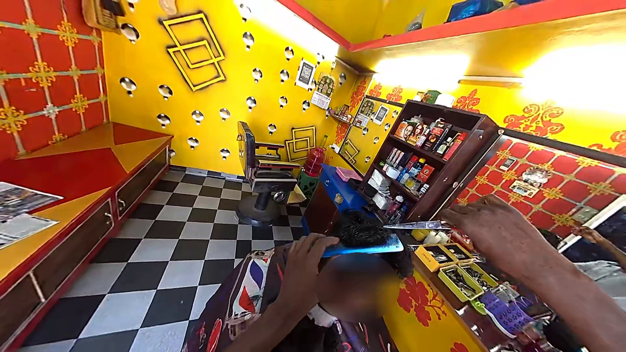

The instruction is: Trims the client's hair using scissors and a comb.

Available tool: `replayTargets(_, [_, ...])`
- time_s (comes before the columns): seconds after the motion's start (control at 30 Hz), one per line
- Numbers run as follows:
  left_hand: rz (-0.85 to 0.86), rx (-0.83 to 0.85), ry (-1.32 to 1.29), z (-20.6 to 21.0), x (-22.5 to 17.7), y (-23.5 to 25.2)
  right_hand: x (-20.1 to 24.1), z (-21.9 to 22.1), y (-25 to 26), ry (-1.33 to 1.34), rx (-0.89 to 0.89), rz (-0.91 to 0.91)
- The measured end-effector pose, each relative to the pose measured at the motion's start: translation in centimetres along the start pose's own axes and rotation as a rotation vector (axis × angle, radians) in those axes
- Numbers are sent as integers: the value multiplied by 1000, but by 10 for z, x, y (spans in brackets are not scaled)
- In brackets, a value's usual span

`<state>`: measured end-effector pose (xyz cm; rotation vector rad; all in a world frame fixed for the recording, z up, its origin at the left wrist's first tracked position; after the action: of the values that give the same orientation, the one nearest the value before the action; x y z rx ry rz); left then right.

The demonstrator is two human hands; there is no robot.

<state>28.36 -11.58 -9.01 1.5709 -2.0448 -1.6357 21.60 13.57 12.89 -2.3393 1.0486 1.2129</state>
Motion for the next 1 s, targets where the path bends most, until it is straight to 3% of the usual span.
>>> replayTargets(0.07, [-2,-16,27,-3,3,7,3,4,5,32,71,-18])
replayTargets(0.2, [42,-65,68,-7,7,16,16,12,19,91,446,-50])
replayTargets(0.27, [86,-96,84,-9,7,19,25,12,26,96,487,-77])
replayTargets(0.33, [135,-115,91,-11,7,22,35,10,31,86,443,-109])
replayTargets(0.5, [171,-104,91,-16,8,24,39,5,25,31,86,-167])
replayTargets(0.6, [157,-69,85,-18,9,23,25,5,20,19,120,-106])
replayTargets(0.73, [161,-46,80,-19,8,25,31,3,26,66,305,-140])
replayTargets(0.87, [190,-33,109,-20,6,27,53,-5,30,15,146,-185])
replayTargets(1.0, [88,-43,128,-21,10,14,31,-7,24,71,140,-113])
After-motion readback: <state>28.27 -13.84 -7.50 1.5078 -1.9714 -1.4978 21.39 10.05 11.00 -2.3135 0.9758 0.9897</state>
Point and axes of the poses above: each hand's wrist, its own y-axis towards the middle knuckle, its own z-axis out of the palm, x = y × z, the point moved 5 cm from there along y, towards the middle knuckle, and after that the axes turned 15 degrees about x, right-handed, at the moved point
